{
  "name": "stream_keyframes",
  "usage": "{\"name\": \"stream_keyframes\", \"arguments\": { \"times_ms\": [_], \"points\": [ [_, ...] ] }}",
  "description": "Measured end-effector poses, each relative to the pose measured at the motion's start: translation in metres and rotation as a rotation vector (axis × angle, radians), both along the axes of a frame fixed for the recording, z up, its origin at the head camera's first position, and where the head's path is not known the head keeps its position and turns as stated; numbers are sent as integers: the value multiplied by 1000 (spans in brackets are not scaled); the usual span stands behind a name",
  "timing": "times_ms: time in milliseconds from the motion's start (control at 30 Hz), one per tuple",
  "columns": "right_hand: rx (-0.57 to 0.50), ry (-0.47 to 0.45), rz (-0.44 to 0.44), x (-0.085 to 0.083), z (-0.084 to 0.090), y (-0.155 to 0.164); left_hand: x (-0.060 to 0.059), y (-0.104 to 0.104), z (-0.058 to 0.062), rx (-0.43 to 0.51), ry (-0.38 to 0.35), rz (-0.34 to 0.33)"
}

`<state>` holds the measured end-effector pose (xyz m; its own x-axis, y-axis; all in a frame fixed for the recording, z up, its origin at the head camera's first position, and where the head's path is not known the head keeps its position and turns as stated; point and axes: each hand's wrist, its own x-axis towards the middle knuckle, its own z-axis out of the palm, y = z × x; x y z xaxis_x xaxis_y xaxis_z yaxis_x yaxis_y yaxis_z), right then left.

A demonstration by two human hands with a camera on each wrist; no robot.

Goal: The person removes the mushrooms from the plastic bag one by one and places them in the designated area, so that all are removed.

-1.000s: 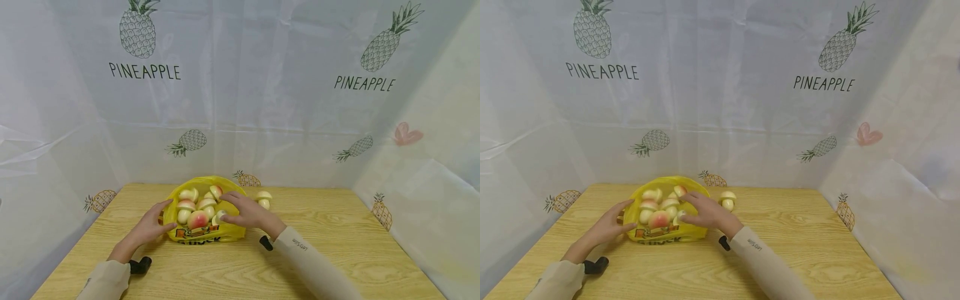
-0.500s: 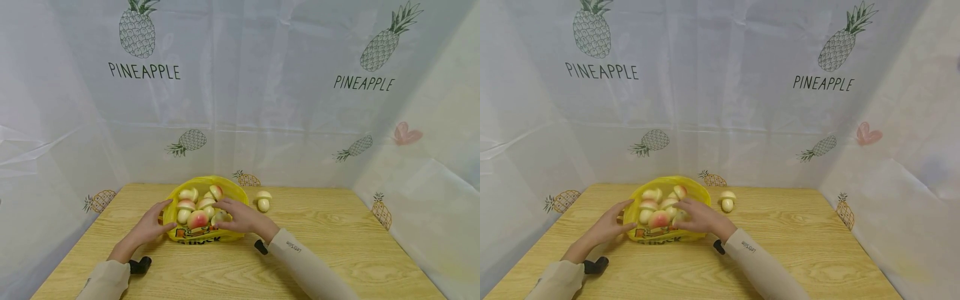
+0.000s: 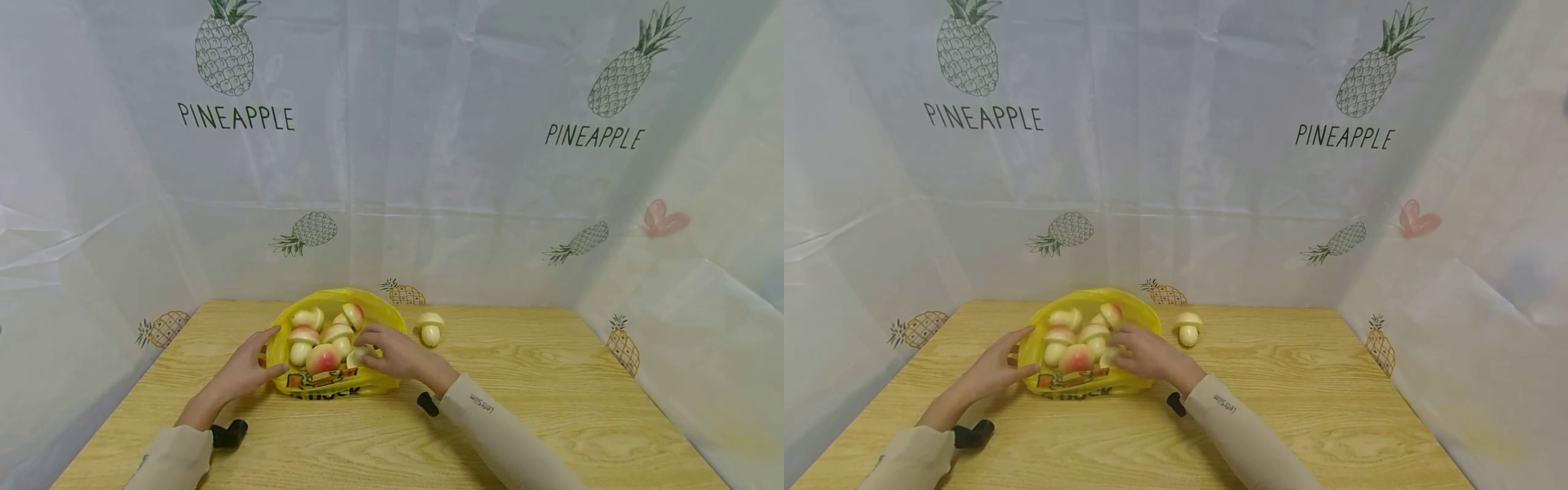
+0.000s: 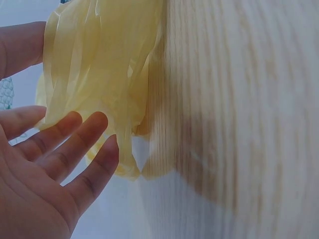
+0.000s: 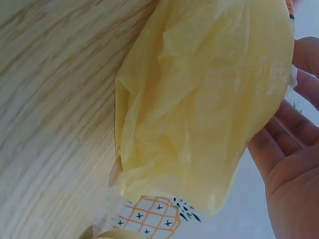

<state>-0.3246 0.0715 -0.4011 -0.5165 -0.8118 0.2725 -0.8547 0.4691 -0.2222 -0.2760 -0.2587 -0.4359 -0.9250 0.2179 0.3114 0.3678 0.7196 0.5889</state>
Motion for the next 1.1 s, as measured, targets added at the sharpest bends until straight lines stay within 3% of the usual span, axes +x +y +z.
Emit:
{"name": "stream_keyframes", "arguments": {
  "times_ms": [367,667,1100],
  "points": [
    [-10,-20,-89,-2,4,6,0,0,-1,-2,-13,12],
    [26,-101,-171,-7,6,9,-2,0,0,-3,-9,13],
    [82,-127,-205,-13,2,12,1,1,3,0,-19,9]
  ]
}}
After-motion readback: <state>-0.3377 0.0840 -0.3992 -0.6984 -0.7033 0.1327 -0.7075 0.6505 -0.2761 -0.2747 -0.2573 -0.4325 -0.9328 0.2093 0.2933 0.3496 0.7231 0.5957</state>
